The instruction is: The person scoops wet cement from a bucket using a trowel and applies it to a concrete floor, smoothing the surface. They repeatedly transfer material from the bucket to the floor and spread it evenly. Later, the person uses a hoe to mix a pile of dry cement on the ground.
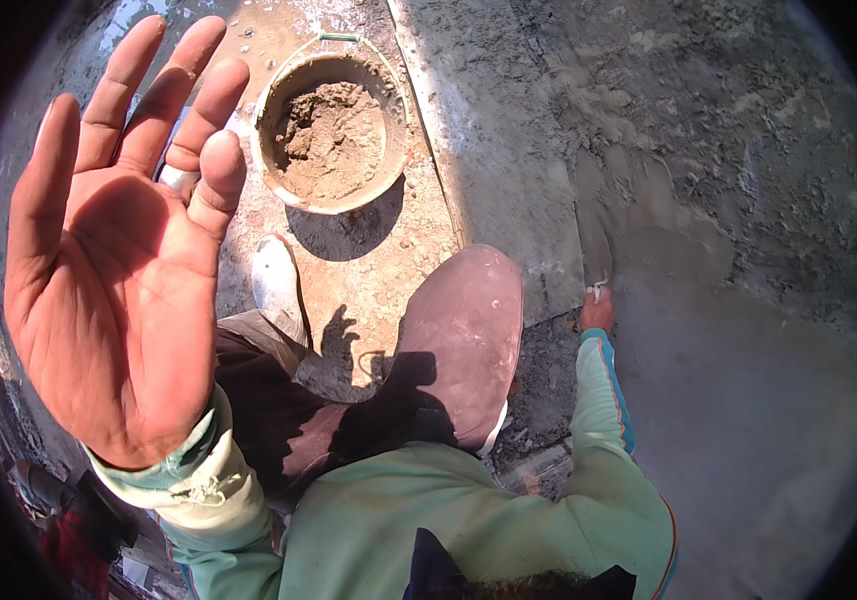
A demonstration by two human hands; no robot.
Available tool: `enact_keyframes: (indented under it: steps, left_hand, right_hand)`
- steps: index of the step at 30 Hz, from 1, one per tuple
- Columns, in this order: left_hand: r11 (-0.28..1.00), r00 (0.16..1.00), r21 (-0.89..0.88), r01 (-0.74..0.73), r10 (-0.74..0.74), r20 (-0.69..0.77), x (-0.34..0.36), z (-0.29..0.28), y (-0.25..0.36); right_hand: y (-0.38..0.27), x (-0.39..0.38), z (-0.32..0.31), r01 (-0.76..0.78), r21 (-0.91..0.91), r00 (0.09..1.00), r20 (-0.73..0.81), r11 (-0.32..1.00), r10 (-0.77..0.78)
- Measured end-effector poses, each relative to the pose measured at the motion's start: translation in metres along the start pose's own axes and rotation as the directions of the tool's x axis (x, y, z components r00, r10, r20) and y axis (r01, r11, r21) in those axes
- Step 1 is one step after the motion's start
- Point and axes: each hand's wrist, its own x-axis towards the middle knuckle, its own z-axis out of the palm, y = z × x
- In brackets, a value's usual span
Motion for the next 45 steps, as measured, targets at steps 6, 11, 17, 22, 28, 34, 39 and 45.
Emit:
enact_keyframes:
  steps: [6,11,17,22,28,34,39,45]
  left_hand:
    - [0.996,0.999,-0.072,0.046,-0.045,0.020,0.007,0.005,-0.010]
    - [0.997,1.000,-0.073,0.028,-0.028,-0.001,0.014,-0.002,-0.018]
    - [0.993,1.000,-0.116,0.005,-0.004,0.002,0.021,-0.007,-0.017]
    - [0.979,0.999,-0.202,-0.031,0.034,0.012,0.008,-0.009,0.002]
    - [0.961,0.983,-0.218,-0.170,0.151,-0.104,0.009,-0.017,0.009]
    - [0.954,0.968,-0.239,-0.179,0.128,-0.214,0.016,-0.032,0.011]
    - [0.946,0.950,-0.238,-0.219,0.151,-0.273,0.009,-0.031,0.011]
    - [0.935,0.933,-0.202,-0.293,0.233,-0.275,0.014,-0.020,0.017]
  right_hand:
    - [-0.013,0.029,0.029,0.077,-0.054,0.995,0.064,0.996,-0.073]
    - [-0.054,0.049,0.000,0.030,0.117,0.997,-0.073,0.993,-0.021]
    - [-0.020,0.057,-0.076,0.122,0.485,0.990,-0.116,0.866,-0.075]
    - [-0.050,0.018,-0.137,-0.012,0.666,0.997,-0.048,0.746,0.058]
    - [-0.198,-0.027,-0.118,0.409,0.574,0.892,-0.088,0.709,-0.443]
    - [-0.442,-0.057,-0.042,0.822,-0.107,0.570,0.168,0.560,-0.804]
    - [-0.530,-0.082,0.035,0.890,-0.125,0.444,0.457,0.438,-0.771]
    - [-0.488,-0.099,0.040,0.865,0.175,0.246,0.669,0.470,-0.701]
